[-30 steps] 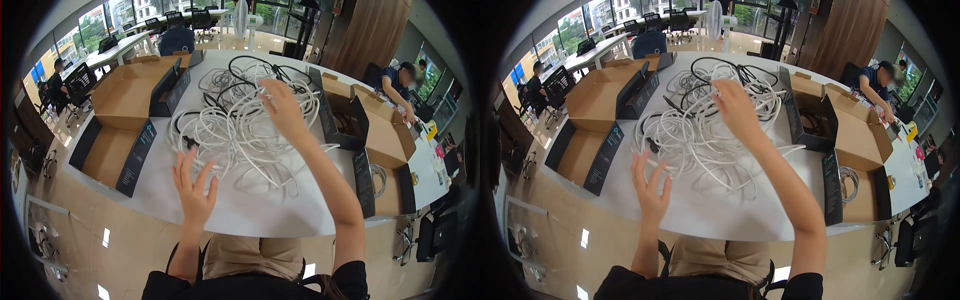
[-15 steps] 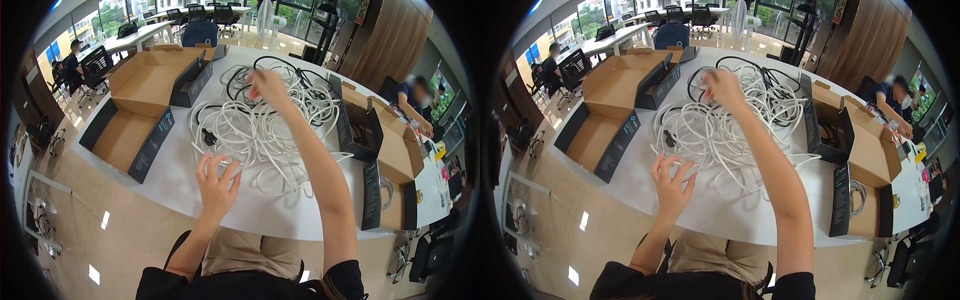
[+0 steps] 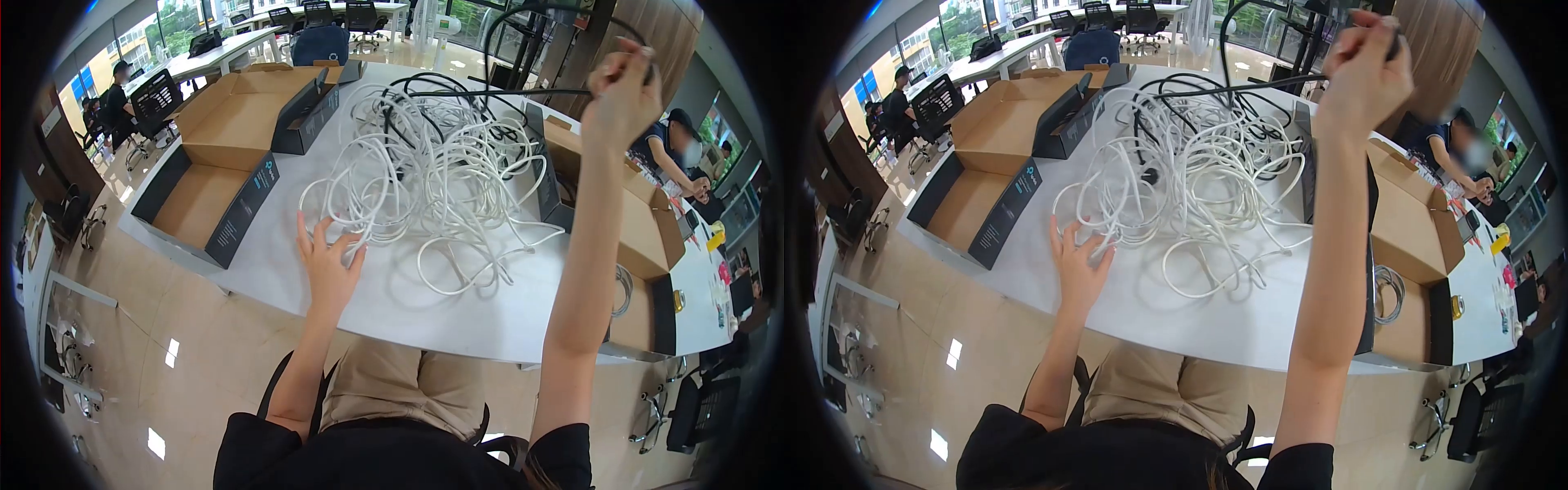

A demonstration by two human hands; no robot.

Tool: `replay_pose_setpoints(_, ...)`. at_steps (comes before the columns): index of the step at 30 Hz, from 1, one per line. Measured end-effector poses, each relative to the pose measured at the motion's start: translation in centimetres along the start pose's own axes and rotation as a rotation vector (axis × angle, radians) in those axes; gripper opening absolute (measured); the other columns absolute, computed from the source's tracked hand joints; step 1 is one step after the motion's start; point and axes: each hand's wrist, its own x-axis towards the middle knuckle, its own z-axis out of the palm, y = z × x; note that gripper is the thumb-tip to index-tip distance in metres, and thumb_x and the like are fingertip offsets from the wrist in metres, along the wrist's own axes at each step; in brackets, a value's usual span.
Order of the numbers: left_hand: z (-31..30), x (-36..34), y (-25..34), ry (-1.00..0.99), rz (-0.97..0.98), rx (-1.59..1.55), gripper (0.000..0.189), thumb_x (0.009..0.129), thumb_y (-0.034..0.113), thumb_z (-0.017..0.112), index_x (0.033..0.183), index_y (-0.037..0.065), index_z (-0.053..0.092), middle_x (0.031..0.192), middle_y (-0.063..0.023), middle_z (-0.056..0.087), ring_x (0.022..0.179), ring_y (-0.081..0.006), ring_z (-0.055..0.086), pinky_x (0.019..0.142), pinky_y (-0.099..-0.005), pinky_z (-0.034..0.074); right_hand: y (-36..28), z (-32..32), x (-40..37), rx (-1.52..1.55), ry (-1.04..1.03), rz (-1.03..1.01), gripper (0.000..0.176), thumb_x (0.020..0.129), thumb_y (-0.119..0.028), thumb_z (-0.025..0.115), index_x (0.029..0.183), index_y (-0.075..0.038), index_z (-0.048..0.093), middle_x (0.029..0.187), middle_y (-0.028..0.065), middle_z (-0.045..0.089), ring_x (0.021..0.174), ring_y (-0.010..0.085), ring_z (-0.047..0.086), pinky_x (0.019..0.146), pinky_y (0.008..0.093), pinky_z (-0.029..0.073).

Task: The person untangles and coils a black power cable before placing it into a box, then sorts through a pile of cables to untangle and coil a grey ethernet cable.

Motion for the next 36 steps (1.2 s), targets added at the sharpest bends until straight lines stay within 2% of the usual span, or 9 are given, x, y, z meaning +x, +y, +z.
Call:
replay_pose_setpoints(3, 0.3, -0.3, -0.9, 0.015, 0.005, -0.017, 0.023, 0.069, 0.014, 0.071, 0.087, 0.007, 0.06, 0.123, -0.013, 0.04, 0.126, -0.0394, 0.021, 0.096, -0.0546, 0.02, -3.0, -1.9, 1.4, 0.032, 0.043, -0.083, 0.027, 0.094, -0.021, 0.042, 0.087, 0.002, 0.054, 0.055, 0.0023, 0.044, 0.042, 0.007, 0.034, 0.038, 0.0209, 0.023)
replay_pose_setpoints(6, -0.2, 0.2, -0.4, 0.182, -0.151, -0.357, 0.035, 0.071, 0.014, 0.07, 0.096, 0.002, 0.048, 0.127, -0.0175, 0.033, 0.123, -0.0399, 0.023, 0.098, -0.0518, 0.02, -5.5, -4.2, 1.9, 0.019, 0.097, -0.078, 0.027, 0.095, -0.019, 0.04, 0.086, 0.002, 0.054, 0.053, 0.0025, 0.043, 0.041, 0.0075, 0.033, 0.038, 0.022, 0.022)
replay_pose_setpoints(12, -2.9, 1.8, 2.8, 0.457, 0.009, -0.164, 0.034, 0.076, 0.009, 0.064, 0.101, 0.002, 0.043, 0.126, -0.0204, 0.033, 0.124, -0.0366, 0.026, 0.1, -0.0434, 0.019, -8.5, -8.2, 0.7, -0.095, 0.121, -0.136, 0.026, 0.095, -0.021, 0.041, 0.09, 0.003, 0.052, 0.055, 0.0009, 0.039, 0.044, 0.0073, 0.031, 0.041, 0.022, 0.022)
replay_pose_setpoints(15, -3.7, 3.7, 5.6, 0.267, 0.321, -0.131, 0.033, 0.073, 0.012, 0.068, 0.097, 0.006, 0.048, 0.129, -0.0173, 0.033, 0.124, -0.036, 0.027, 0.099, -0.0485, 0.022, -10.0, -9.5, -0.5, -0.1, 0.141, -0.14, 0.027, 0.096, -0.021, 0.038, 0.092, 0.002, 0.051, 0.056, 0.0007, 0.039, 0.044, 0.0062, 0.03, 0.04, 0.0208, 0.021)
replay_pose_setpoints(19, -0.4, 8.0, 8.6, -0.136, 0.588, -0.1, 0.046, 0.072, 0.025, 0.069, 0.112, 0.012, 0.05, 0.132, -0.0041, 0.038, 0.129, -0.0236, 0.027, 0.1, -0.0549, 0.02, -11.5, -10.7, -2.9, 0.012, 0.121, -0.15, 0.025, 0.096, -0.02, 0.037, 0.092, 0.0, 0.051, 0.055, -0.0014, 0.034, 0.042, 0.0043, 0.024, 0.038, 0.0189, 0.021)
replay_pose_setpoints(25, 5.0, 12.9, 9.2, -0.193, 0.671, -0.051, 0.062, 0.068, 0.053, 0.064, 0.116, 0.015, 0.05, 0.127, -0.0021, 0.042, 0.127, -0.0239, 0.03, 0.101, -0.06, 0.013, -13.4, -14.3, -6.6, -0.049, 0.228, -0.18, 0.021, 0.096, -0.02, 0.037, 0.089, -0.004, 0.05, 0.054, -0.0023, 0.032, 0.041, 0.003, 0.022, 0.034, 0.0175, 0.019)
replay_pose_setpoints(31, 6.5, 12.8, 8.7, -0.392, 0.603, -0.175, 0.051, 0.068, 0.041, 0.069, 0.112, 0.021, 0.053, 0.109, -0.0001, 0.049, 0.121, -0.022, 0.036, 0.104, -0.0549, 0.003, -14.0, -17.8, -9.4, -0.124, 0.455, -0.139, 0.021, 0.097, -0.02, 0.037, 0.087, -0.005, 0.048, 0.053, -0.0023, 0.032, 0.04, 0.003, 0.022, 0.032, 0.0169, 0.016)
replay_pose_setpoints(34, 5.9, 13.4, 9.4, -0.346, 0.681, -0.132, 0.033, 0.075, 0.039, 0.064, 0.101, 0.02, 0.057, 0.097, 0.0023, 0.054, 0.109, -0.0161, 0.044, 0.102, -0.0581, 0.006, -13.5, -18.6, -11.2, -0.183, 0.452, -0.121, 0.021, 0.097, -0.02, 0.037, 0.086, -0.005, 0.048, 0.052, -0.0024, 0.031, 0.039, 0.0029, 0.022, 0.032, 0.0165, 0.017)
replay_pose_setpoints(36, 5.4, 14.2, 9.9, -0.487, 0.678, -0.117, 0.029, 0.074, 0.033, 0.066, 0.098, 0.02, 0.057, 0.09, 0.0043, 0.055, 0.102, -0.0133, 0.048, 0.102, -0.0561, 0.008, -13.4, -19.0, -12.6, -0.226, 0.461, -0.1, 0.023, 0.097, -0.022, 0.036, 0.086, -0.005, 0.048, 0.051, -0.002, 0.03, 0.038, 0.0032, 0.021, 0.033, 0.0167, 0.018)
